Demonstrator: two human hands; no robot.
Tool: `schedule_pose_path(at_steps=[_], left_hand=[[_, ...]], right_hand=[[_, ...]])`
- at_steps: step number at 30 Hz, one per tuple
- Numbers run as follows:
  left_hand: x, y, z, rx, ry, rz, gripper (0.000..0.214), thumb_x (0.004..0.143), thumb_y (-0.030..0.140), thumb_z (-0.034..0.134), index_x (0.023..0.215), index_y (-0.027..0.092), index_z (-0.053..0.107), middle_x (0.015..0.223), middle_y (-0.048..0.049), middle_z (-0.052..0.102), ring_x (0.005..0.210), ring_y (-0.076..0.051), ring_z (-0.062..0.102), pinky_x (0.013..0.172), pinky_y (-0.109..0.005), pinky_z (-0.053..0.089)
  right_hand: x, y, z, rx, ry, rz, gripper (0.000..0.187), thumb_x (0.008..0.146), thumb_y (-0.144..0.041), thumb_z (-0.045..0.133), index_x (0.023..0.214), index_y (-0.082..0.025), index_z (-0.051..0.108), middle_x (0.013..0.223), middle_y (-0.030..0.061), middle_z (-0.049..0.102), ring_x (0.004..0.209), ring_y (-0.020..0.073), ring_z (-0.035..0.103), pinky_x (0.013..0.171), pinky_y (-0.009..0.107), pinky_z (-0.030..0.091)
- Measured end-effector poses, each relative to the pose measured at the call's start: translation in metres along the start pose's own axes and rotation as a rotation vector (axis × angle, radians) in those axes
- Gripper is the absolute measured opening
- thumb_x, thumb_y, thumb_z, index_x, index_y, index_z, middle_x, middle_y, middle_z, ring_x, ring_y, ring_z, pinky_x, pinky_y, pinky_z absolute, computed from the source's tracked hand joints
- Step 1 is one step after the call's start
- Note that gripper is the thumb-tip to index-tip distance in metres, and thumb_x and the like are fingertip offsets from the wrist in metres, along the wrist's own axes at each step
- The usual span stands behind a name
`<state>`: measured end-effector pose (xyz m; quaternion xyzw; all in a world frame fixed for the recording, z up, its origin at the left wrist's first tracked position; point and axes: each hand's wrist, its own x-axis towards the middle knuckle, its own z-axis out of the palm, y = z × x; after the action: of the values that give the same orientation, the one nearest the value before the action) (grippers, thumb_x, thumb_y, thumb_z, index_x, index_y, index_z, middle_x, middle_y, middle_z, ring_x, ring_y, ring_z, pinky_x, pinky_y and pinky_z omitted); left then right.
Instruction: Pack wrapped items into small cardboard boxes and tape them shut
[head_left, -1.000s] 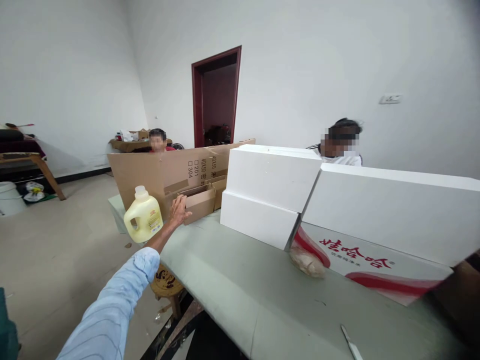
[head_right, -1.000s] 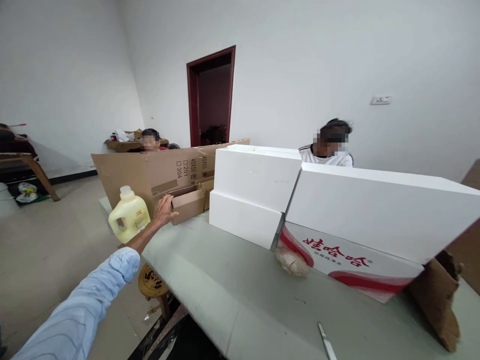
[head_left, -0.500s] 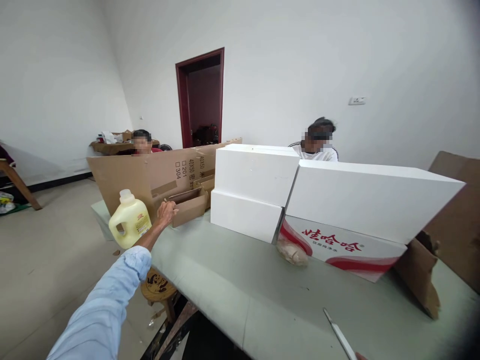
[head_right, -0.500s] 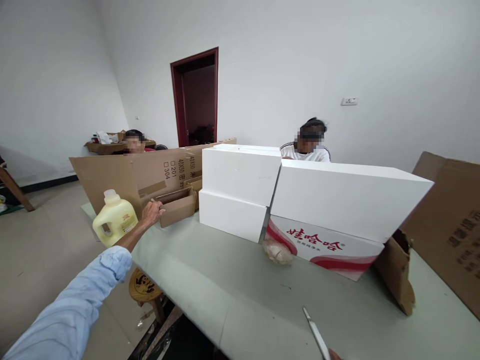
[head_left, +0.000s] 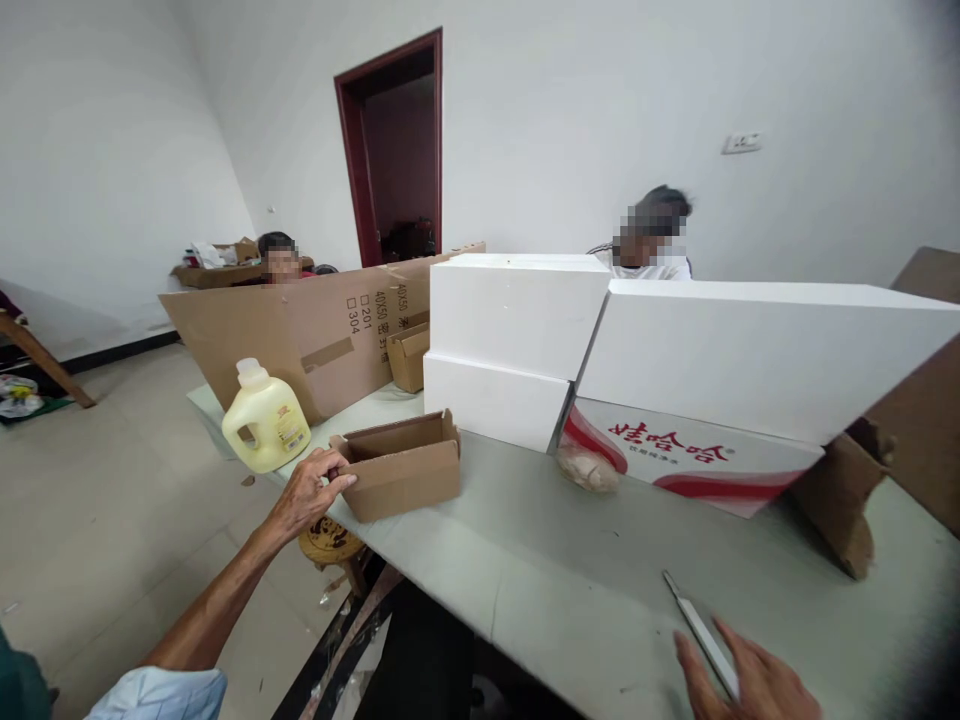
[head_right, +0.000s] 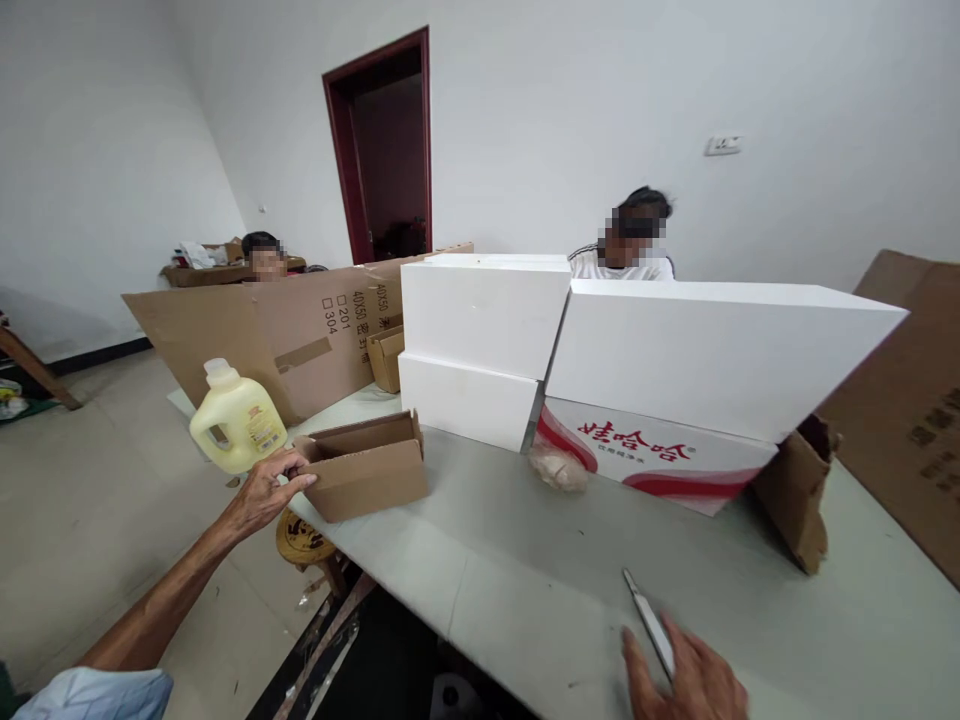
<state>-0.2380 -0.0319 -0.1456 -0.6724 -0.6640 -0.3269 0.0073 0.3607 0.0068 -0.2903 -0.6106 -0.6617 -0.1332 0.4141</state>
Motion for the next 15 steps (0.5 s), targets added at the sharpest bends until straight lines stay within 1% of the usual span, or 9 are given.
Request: schedule_pose_path(at_steps=[2, 3, 5, 7, 9, 11, 13, 15], left_hand=[[-0.008, 0.021, 0.004, -0.083, -0.026, 0.085, 0.025, 0.098, 0.036, 0.062, 0.078, 0.022, 0.063, 0.076, -0.0007, 0.061, 0.079, -0.02, 0.056, 0.073, -0.031, 0.044], [-0.012, 0.032, 0.007, -0.126, -0.032, 0.135, 0.025, 0.099, 0.035, 0.063, 0.078, 0.022, 0.062, 0.076, -0.0006, 0.061, 0.08, -0.02, 0.055, 0.073, -0.031, 0.043], [-0.017, 0.053, 0.014, -0.199, -0.035, 0.239, 0.024, 0.101, 0.03, 0.064, 0.079, 0.021, 0.062, 0.075, -0.0007, 0.059, 0.079, -0.021, 0.052, 0.074, -0.031, 0.041], [-0.023, 0.071, 0.021, -0.245, -0.045, 0.327, 0.023, 0.102, 0.025, 0.064, 0.08, 0.021, 0.062, 0.075, -0.0009, 0.058, 0.08, -0.02, 0.049, 0.074, -0.032, 0.04], [-0.029, 0.085, 0.025, -0.293, -0.077, 0.4, 0.02, 0.103, 0.021, 0.063, 0.083, 0.02, 0.063, 0.076, -0.001, 0.057, 0.081, -0.02, 0.048, 0.075, -0.032, 0.039], [-0.032, 0.096, 0.026, -0.348, -0.121, 0.451, 0.019, 0.103, 0.018, 0.062, 0.085, 0.02, 0.063, 0.077, -0.0008, 0.055, 0.082, -0.02, 0.048, 0.074, -0.032, 0.039], [-0.033, 0.102, 0.025, -0.404, -0.159, 0.486, 0.02, 0.103, 0.016, 0.062, 0.084, 0.02, 0.061, 0.077, -0.0003, 0.054, 0.082, -0.019, 0.049, 0.073, -0.032, 0.039], [-0.031, 0.105, 0.025, -0.452, -0.192, 0.503, 0.022, 0.103, 0.016, 0.061, 0.081, 0.02, 0.058, 0.076, 0.0004, 0.053, 0.081, -0.019, 0.049, 0.073, -0.032, 0.039]], right_hand=[[0.011, -0.031, -0.002, 0.195, -0.056, -0.033, 0.062, 0.098, -0.064, 0.059, 0.14, -0.02, 0.063, 0.126, 0.0204, 0.068, 0.118, 0.0421, 0.065, 0.105, 0.062, 0.053], [0.015, -0.047, -0.001, 0.302, -0.121, -0.02, 0.064, 0.097, -0.066, 0.061, 0.144, -0.023, 0.059, 0.131, 0.0182, 0.068, 0.122, 0.0405, 0.065, 0.104, 0.06, 0.055], [0.02, -0.076, 0.001, 0.467, -0.292, 0.021, 0.072, 0.095, -0.066, 0.066, 0.155, -0.029, 0.049, 0.146, 0.0147, 0.063, 0.131, 0.0381, 0.062, 0.106, 0.058, 0.056], [0.022, -0.098, 0.003, 0.589, -0.47, 0.058, 0.085, 0.093, -0.065, 0.071, 0.165, -0.034, 0.036, 0.163, 0.0125, 0.05, 0.146, 0.0377, 0.053, 0.115, 0.059, 0.051], [0.022, -0.112, 0.005, 0.69, -0.594, 0.071, 0.101, 0.089, -0.064, 0.078, 0.17, -0.036, 0.023, 0.173, 0.0127, 0.037, 0.158, 0.0386, 0.039, 0.125, 0.063, 0.04], [0.022, -0.12, 0.004, 0.768, -0.674, 0.075, 0.116, 0.084, -0.062, 0.084, 0.173, -0.036, 0.015, 0.178, 0.0138, 0.028, 0.163, 0.0396, 0.029, 0.13, 0.065, 0.03], [0.022, -0.125, 0.0, 0.823, -0.733, 0.071, 0.124, 0.079, -0.062, 0.088, 0.174, -0.035, 0.012, 0.179, 0.0145, 0.024, 0.164, 0.0407, 0.025, 0.132, 0.066, 0.026], [0.021, -0.129, -0.007, 0.858, -0.772, 0.067, 0.125, 0.078, -0.062, 0.088, 0.174, -0.033, 0.014, 0.178, 0.0151, 0.025, 0.163, 0.0419, 0.027, 0.132, 0.066, 0.027]])
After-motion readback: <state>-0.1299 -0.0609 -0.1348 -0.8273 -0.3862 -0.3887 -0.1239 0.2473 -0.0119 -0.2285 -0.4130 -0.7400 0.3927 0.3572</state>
